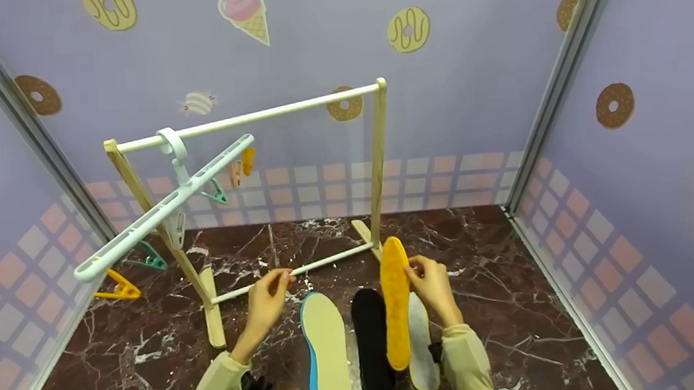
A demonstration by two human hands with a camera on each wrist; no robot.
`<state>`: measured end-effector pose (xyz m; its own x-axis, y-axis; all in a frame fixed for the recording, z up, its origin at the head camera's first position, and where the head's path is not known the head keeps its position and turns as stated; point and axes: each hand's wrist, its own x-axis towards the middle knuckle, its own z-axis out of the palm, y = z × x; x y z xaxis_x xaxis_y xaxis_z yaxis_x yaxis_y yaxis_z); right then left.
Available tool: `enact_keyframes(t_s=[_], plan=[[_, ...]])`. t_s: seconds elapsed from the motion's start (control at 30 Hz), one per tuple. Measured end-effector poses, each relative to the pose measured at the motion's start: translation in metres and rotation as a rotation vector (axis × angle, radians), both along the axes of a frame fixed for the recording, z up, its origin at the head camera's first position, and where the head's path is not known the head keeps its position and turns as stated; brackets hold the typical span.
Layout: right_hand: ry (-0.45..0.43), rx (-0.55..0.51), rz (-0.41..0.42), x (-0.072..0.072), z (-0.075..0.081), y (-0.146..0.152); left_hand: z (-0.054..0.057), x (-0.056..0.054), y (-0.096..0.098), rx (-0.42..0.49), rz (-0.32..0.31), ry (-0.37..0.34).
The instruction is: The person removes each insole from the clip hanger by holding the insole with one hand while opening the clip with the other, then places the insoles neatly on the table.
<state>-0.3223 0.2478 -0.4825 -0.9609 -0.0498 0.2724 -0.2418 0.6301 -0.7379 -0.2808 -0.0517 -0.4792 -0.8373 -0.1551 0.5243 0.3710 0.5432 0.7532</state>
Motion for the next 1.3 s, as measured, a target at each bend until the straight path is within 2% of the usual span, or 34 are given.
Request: enact_keyframes(t_s=[0.1, 0.3, 0.53, 0.73, 1.03, 1.3], plan=[[-0.027, 0.033, 0.013, 0.0, -0.004, 0.005, -0.003, 0.005, -0.001, -0.055, 0.013, 0.014], [-0.11, 0.088, 0.03, 0.0, -0.013, 0.015, -0.008, 0.016, -0.002, -0.144, 0.058, -0.018], [-0.178, 0.086, 0.08, -0.003, -0.021, 0.026, -0.017, 0.021, -0.002, -0.218, 0.09, 0.008], [-0.208, 0.097, 0.136, -0.005, -0.027, 0.032, -0.021, 0.021, -0.004, -0.22, 0.076, 0.041], [-0.28, 0.159, 0.227, -0.012, -0.041, 0.035, -0.023, 0.025, -0.004, -0.194, 0.063, -0.003], [-0.328, 0.192, 0.183, -0.016, -0.056, 0.035, -0.025, 0.026, -0.004, -0.201, 0.047, -0.009]])
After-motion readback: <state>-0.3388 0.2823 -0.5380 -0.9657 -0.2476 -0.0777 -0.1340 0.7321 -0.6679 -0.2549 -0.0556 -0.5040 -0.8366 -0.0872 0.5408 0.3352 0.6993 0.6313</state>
